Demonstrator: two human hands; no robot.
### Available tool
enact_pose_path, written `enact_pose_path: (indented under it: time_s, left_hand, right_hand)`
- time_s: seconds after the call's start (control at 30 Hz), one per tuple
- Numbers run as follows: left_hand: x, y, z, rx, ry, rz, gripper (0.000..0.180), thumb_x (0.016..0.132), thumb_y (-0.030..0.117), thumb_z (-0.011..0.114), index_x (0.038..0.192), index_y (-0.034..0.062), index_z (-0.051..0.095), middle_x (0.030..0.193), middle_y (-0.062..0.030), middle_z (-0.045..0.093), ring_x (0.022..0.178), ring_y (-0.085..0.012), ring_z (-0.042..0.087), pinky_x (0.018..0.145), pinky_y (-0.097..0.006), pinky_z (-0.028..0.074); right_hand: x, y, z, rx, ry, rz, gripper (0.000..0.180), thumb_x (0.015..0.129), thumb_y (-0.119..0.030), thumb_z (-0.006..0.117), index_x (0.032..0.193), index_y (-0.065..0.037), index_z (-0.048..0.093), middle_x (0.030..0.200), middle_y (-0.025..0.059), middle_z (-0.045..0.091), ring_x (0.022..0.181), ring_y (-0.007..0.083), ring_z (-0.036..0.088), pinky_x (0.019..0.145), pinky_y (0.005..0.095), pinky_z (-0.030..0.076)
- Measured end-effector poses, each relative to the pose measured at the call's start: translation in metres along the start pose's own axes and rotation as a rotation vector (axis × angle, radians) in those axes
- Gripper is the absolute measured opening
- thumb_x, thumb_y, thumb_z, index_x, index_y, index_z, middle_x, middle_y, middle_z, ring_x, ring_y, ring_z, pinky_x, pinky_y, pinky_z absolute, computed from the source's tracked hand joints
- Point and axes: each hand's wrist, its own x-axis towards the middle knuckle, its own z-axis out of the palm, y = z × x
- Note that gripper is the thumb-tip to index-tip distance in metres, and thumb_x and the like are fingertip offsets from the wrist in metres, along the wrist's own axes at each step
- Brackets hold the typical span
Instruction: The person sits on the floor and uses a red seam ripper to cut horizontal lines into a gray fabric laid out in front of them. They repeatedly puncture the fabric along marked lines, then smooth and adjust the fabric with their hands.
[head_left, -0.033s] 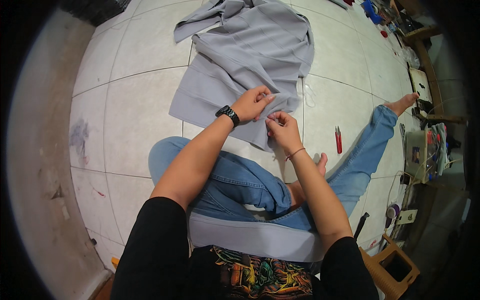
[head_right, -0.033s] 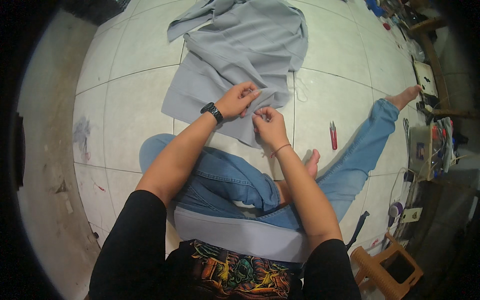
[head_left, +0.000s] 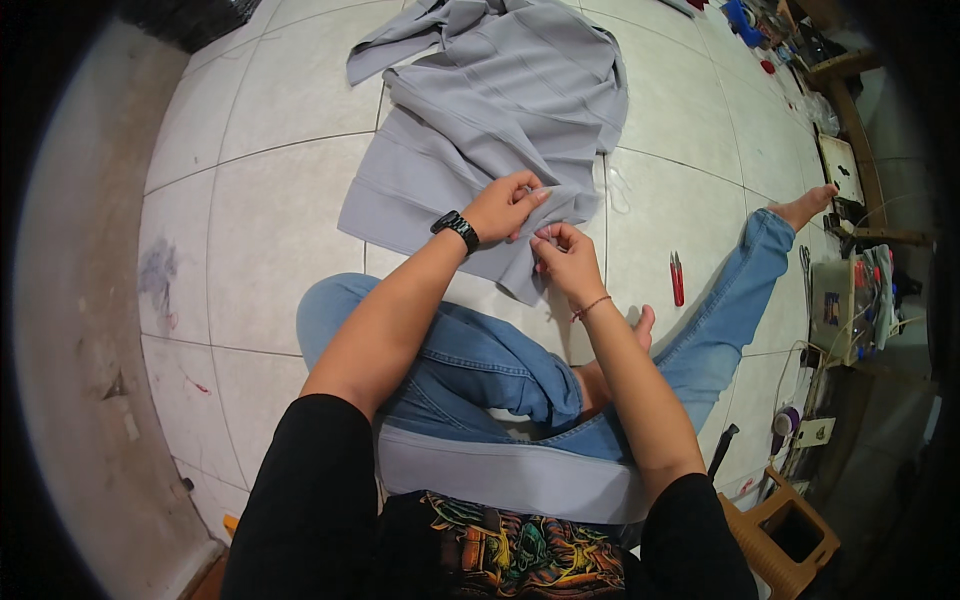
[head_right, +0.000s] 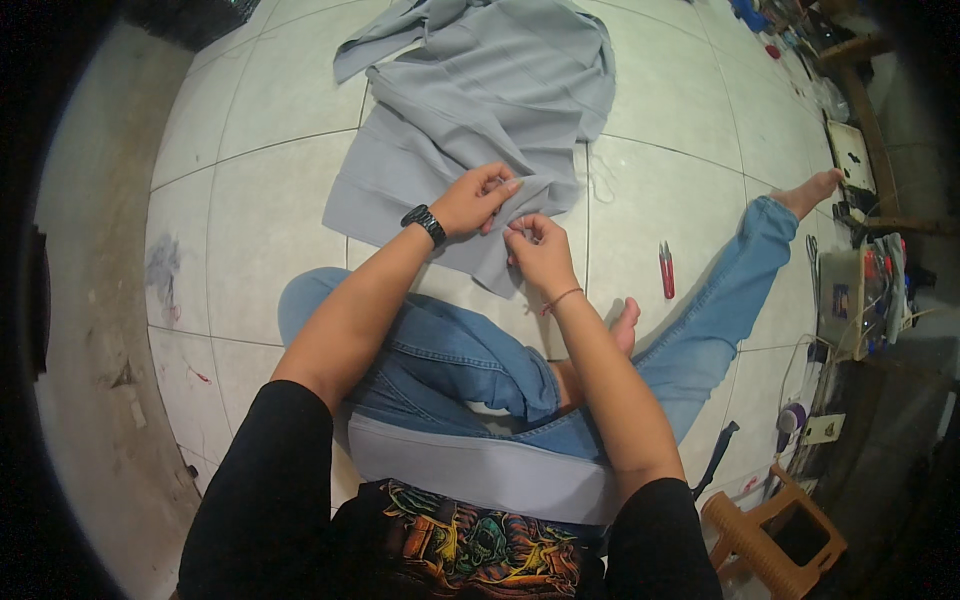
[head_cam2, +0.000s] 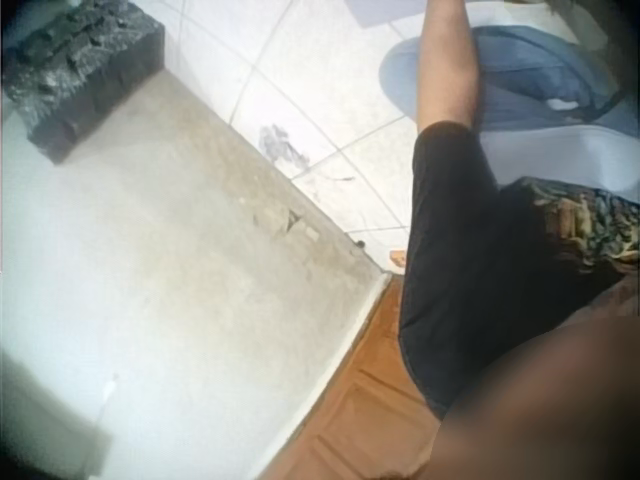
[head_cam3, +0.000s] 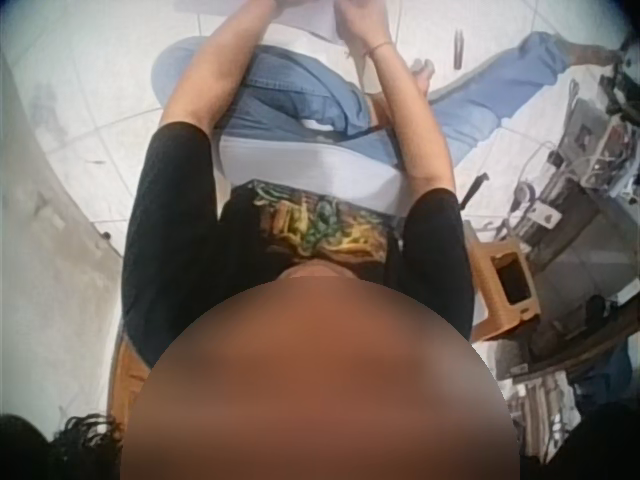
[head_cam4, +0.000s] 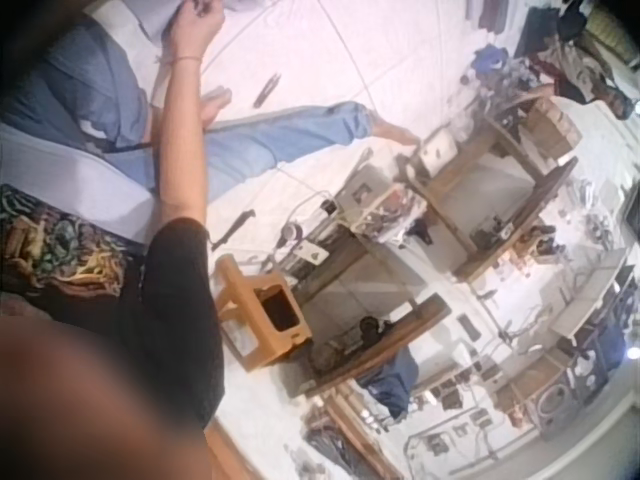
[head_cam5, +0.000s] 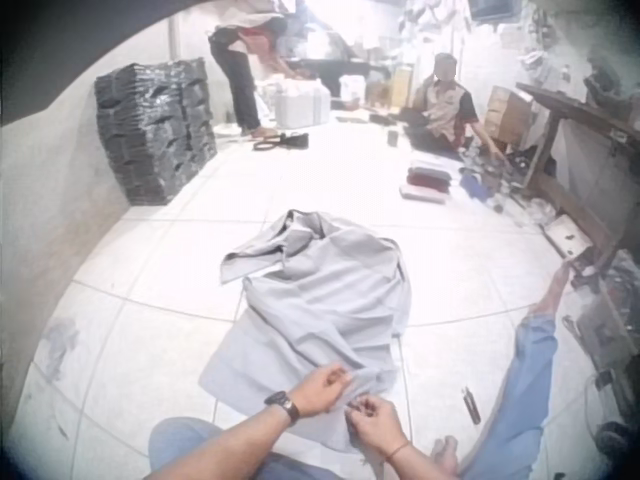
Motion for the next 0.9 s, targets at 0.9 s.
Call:
enact_pose_path:
  time_s: [0.9]
  left_hand:
    - [0.007, 0.002, -0.001, 0.023, -0.011, 0.013, 0.025, 0.113, 0.03, 0.063, 0.11, 0.0053, 0.061, 0.069, 0.0029, 0.059, 0.052, -0.0071, 0.055, 0.05, -0.027, 0.044]
  right_hand:
    - [0.001, 0.008, 0.013, 0.27, 0.11, -0.003, 0.009, 0.103, -0.01, 0.072, 0.105, -0.002, 0.072, 0.082, -0.0011, 0.066, 0.059, 0.0076, 0.058, 0.055, 0.0237, 0.046]
